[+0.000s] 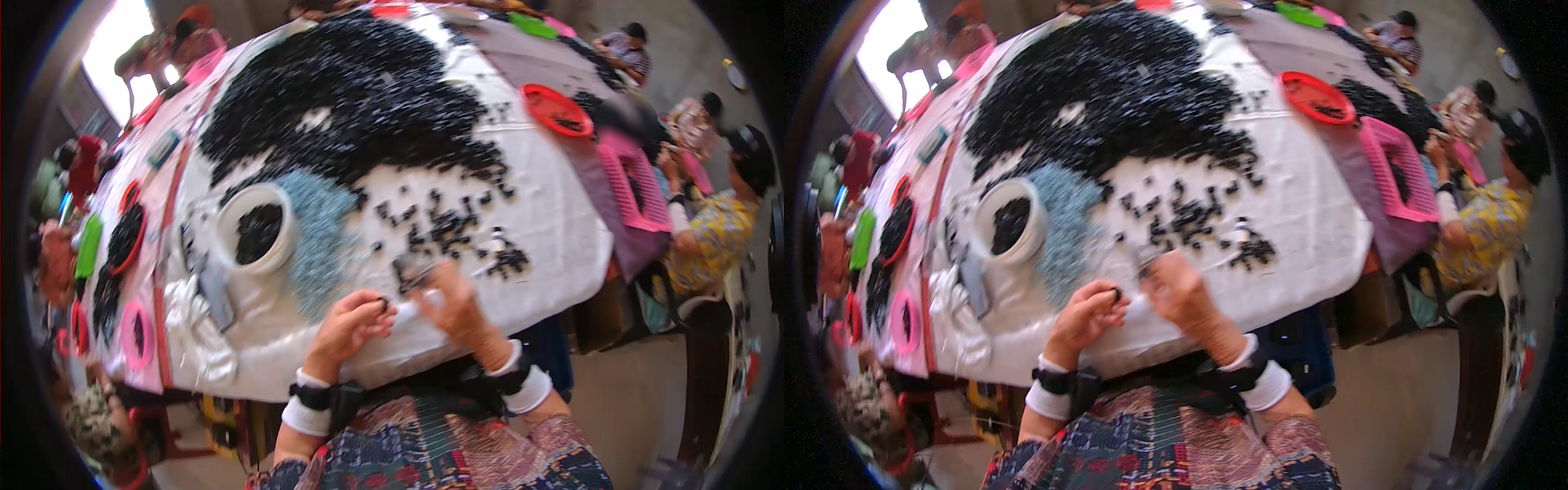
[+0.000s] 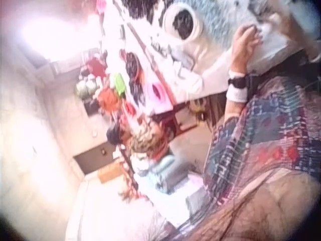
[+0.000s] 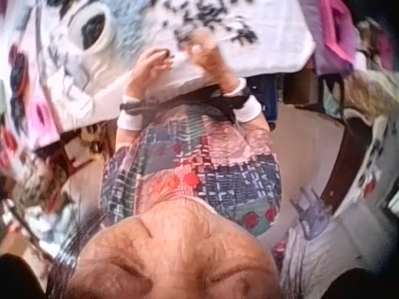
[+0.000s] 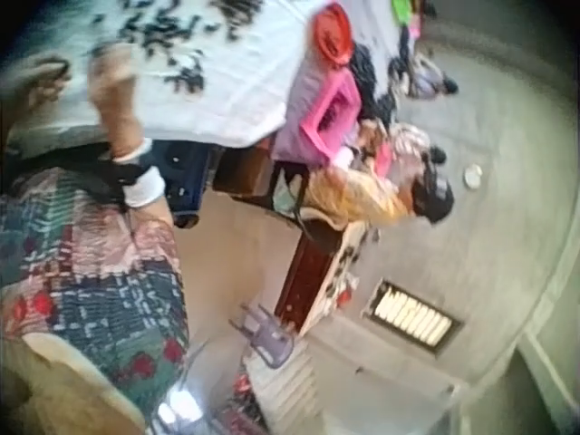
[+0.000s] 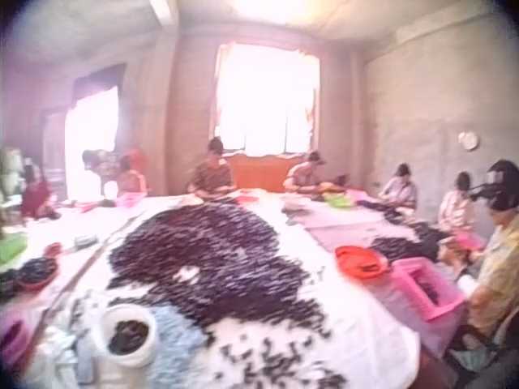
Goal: Sort and organize small black shoe components from a large pile into smaller groups or containers.
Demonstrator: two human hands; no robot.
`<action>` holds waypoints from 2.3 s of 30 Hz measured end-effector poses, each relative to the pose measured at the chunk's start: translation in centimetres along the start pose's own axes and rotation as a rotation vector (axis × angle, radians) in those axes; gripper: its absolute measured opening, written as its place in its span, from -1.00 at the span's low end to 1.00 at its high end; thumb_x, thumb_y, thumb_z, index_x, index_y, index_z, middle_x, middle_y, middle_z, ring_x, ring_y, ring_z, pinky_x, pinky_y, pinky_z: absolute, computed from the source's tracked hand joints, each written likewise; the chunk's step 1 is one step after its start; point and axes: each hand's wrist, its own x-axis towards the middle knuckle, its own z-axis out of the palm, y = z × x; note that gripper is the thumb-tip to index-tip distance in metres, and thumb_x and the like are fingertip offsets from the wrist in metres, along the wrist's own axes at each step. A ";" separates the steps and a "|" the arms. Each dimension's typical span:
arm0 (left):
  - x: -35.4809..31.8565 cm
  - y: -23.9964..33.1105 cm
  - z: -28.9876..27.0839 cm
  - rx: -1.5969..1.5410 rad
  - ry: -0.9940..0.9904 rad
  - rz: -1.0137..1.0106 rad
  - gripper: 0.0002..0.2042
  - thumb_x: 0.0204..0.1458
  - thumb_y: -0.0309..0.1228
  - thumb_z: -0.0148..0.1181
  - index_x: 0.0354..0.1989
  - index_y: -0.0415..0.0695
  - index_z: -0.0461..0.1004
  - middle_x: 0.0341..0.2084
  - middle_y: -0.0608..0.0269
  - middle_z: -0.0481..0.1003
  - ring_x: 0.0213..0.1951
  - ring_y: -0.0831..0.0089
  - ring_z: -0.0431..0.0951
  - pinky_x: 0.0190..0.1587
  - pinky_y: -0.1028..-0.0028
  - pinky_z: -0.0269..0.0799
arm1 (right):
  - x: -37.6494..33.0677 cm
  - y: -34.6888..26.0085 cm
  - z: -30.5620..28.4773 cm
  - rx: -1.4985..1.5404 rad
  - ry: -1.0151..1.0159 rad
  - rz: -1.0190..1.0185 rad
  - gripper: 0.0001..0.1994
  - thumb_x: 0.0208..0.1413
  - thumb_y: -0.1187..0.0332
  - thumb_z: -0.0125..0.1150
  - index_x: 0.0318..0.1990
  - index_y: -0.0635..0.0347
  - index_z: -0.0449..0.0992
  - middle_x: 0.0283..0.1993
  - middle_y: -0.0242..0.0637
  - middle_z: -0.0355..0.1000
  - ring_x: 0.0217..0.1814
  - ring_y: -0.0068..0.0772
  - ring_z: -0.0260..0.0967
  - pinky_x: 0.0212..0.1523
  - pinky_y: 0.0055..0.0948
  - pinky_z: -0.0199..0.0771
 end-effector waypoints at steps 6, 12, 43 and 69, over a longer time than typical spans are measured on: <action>-0.4 -0.3 -1.4 -0.066 -0.056 0.034 -0.87 0.05 -0.52 0.09 -0.22 -0.20 0.42 -0.36 0.11 0.51 -0.42 0.50 0.53 -0.37 0.52 0.53 | 1.1 2.1 -0.5 0.008 0.000 0.375 -0.87 -0.04 0.52 0.18 -0.41 0.31 0.33 -0.51 -0.13 0.35 -0.55 -0.23 0.36 -0.56 -0.37 0.33; -0.2 -0.4 -1.2 -0.044 -0.102 0.034 -0.89 0.04 -0.54 0.09 -0.25 -0.22 0.41 -0.37 0.12 0.50 -0.40 0.47 0.52 -0.34 0.51 0.51 | 1.8 2.3 1.1 -0.039 -0.144 0.377 -0.88 -0.05 0.54 0.14 -0.41 0.31 0.31 -0.51 -0.05 0.32 -0.49 -0.02 0.33 -0.48 -0.24 0.30; -0.2 -0.8 -2.4 -0.265 -0.208 0.144 -0.87 0.02 -0.56 0.11 -0.24 -0.23 0.41 -0.37 0.15 0.50 -0.42 0.47 0.51 -0.27 0.48 0.47 | 6.1 1.7 6.8 -0.248 -0.313 -0.060 -0.81 -0.18 0.56 0.11 -0.32 0.26 0.35 -0.39 -0.17 0.35 -0.35 -0.19 0.36 -0.31 -0.30 0.33; 0.9 -0.9 -1.3 0.195 0.125 0.363 -0.85 -0.03 -0.57 0.20 -0.27 -0.27 0.44 -0.44 0.27 0.52 -0.41 0.56 0.52 -0.30 0.60 0.46 | 2.4 -1.5 4.2 0.097 -0.252 0.143 -0.83 -0.27 0.69 0.14 -0.44 0.33 0.38 -0.47 -0.12 0.35 -0.40 -0.08 0.34 -0.40 -0.31 0.36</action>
